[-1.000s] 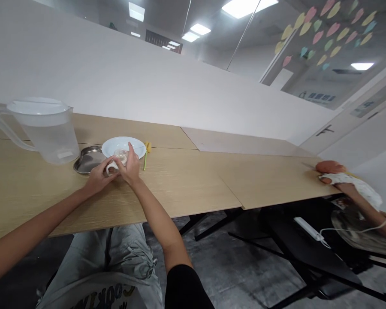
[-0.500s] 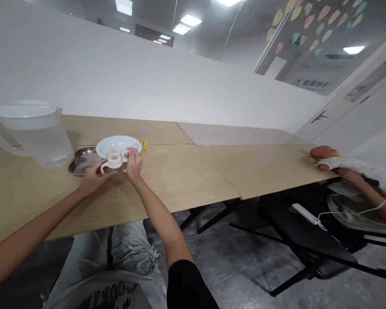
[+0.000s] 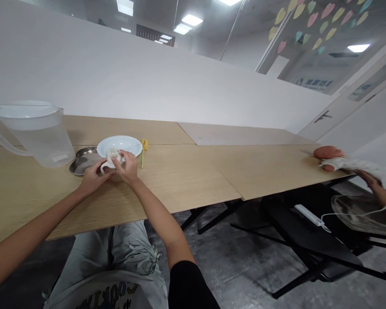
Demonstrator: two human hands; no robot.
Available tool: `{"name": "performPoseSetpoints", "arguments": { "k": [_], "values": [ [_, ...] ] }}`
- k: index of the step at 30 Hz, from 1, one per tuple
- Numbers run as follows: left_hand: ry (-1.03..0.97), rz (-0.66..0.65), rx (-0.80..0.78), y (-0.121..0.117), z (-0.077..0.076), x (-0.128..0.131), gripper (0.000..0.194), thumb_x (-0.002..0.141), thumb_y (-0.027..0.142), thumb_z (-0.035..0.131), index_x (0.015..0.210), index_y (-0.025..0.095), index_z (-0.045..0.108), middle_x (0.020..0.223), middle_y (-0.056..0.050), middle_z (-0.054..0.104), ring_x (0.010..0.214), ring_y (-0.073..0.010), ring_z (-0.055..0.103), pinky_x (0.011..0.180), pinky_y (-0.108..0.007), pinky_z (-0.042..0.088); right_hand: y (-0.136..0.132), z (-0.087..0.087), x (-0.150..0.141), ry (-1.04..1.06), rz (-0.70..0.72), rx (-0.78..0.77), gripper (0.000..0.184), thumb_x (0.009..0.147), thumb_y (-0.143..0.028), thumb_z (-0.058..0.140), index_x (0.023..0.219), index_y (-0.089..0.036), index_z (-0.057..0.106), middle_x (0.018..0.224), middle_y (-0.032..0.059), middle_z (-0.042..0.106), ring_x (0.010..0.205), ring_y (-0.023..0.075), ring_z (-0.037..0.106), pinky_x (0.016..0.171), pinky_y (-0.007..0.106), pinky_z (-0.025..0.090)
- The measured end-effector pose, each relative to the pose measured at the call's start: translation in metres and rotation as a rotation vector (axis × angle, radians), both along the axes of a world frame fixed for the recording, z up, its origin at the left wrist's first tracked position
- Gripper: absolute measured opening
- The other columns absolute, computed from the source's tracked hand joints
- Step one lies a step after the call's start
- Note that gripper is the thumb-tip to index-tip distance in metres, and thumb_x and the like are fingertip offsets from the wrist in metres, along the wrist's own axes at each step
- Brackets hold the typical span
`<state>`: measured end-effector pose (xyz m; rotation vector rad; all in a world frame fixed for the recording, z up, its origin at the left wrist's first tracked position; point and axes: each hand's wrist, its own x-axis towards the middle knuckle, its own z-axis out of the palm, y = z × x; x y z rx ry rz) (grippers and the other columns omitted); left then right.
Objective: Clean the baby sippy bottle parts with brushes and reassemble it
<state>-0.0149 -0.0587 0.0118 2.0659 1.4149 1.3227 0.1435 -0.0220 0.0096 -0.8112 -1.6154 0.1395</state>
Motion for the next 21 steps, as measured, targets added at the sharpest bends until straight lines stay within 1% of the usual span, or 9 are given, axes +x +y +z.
{"name": "performPoseSetpoints", "arguments": {
  "k": [2, 5, 8, 14, 17, 21],
  "values": [
    [0.004, -0.002, -0.010, -0.0011, 0.0013, 0.0002, 0.073, 0.072, 0.061, 0.066, 0.127, 0.012, 0.060, 0.094, -0.006, 0.071, 0.075, -0.0188, 0.061, 0.075, -0.029, 0.049, 0.0009, -0.0014, -0.0017, 0.007, 0.002, -0.019, 0.053, 0.089, -0.065, 0.045, 0.108, -0.018, 0.059, 0.100, 0.0108, 0.068, 0.094, 0.0231, 0.062, 0.088, 0.038, 0.048],
    [0.009, -0.015, -0.006, -0.0020, 0.0022, 0.0005, 0.074, 0.073, 0.063, 0.064, 0.127, 0.012, 0.060, 0.099, -0.008, 0.072, 0.076, -0.0193, 0.062, 0.074, -0.029, 0.049, 0.0011, -0.0025, -0.0045, 0.026, 0.000, -0.055, 0.054, 0.082, -0.064, 0.058, 0.110, -0.018, 0.056, 0.104, 0.0114, 0.068, 0.096, 0.0242, 0.063, 0.089, 0.039, 0.050],
    [0.018, -0.026, 0.006, -0.0016, 0.0014, 0.0003, 0.073, 0.074, 0.063, 0.062, 0.126, 0.012, 0.060, 0.104, -0.009, 0.071, 0.081, -0.0208, 0.063, 0.076, -0.030, 0.050, 0.0000, -0.0025, -0.0067, 0.050, 0.010, -0.066, 0.058, 0.078, -0.061, 0.065, 0.116, -0.018, 0.051, 0.106, 0.0118, 0.067, 0.097, 0.0244, 0.064, 0.089, 0.039, 0.050],
    [-0.005, -0.074, -0.019, 0.0014, -0.0038, -0.0011, 0.068, 0.076, 0.055, 0.064, 0.130, 0.016, 0.055, 0.115, -0.009, 0.068, 0.093, -0.0233, 0.064, 0.084, -0.033, 0.050, 0.0002, -0.0060, -0.0089, 0.089, 0.025, -0.011, 0.058, 0.080, -0.056, 0.065, 0.119, -0.018, 0.046, 0.106, 0.0125, 0.067, 0.097, 0.0248, 0.065, 0.087, 0.039, 0.053],
    [-0.017, -0.095, -0.034, 0.0026, -0.0052, -0.0006, 0.070, 0.074, 0.054, 0.066, 0.130, 0.015, 0.053, 0.122, -0.011, 0.065, 0.098, -0.0248, 0.064, 0.088, -0.035, 0.050, 0.0015, -0.0090, -0.0099, 0.087, -0.006, 0.012, 0.058, 0.080, -0.057, 0.064, 0.120, -0.018, 0.046, 0.107, 0.0133, 0.066, 0.099, 0.0253, 0.065, 0.087, 0.039, 0.053],
    [-0.039, -0.128, -0.043, 0.0023, -0.0044, 0.0018, 0.067, 0.077, 0.054, 0.062, 0.130, 0.015, 0.052, 0.126, -0.012, 0.063, 0.099, -0.0243, 0.064, 0.091, -0.037, 0.049, 0.0015, -0.0106, -0.0101, 0.057, -0.067, 0.026, 0.059, 0.081, -0.057, 0.063, 0.122, -0.017, 0.046, 0.110, 0.0153, 0.066, 0.101, 0.0271, 0.065, 0.089, 0.041, 0.053]
  ]
}}
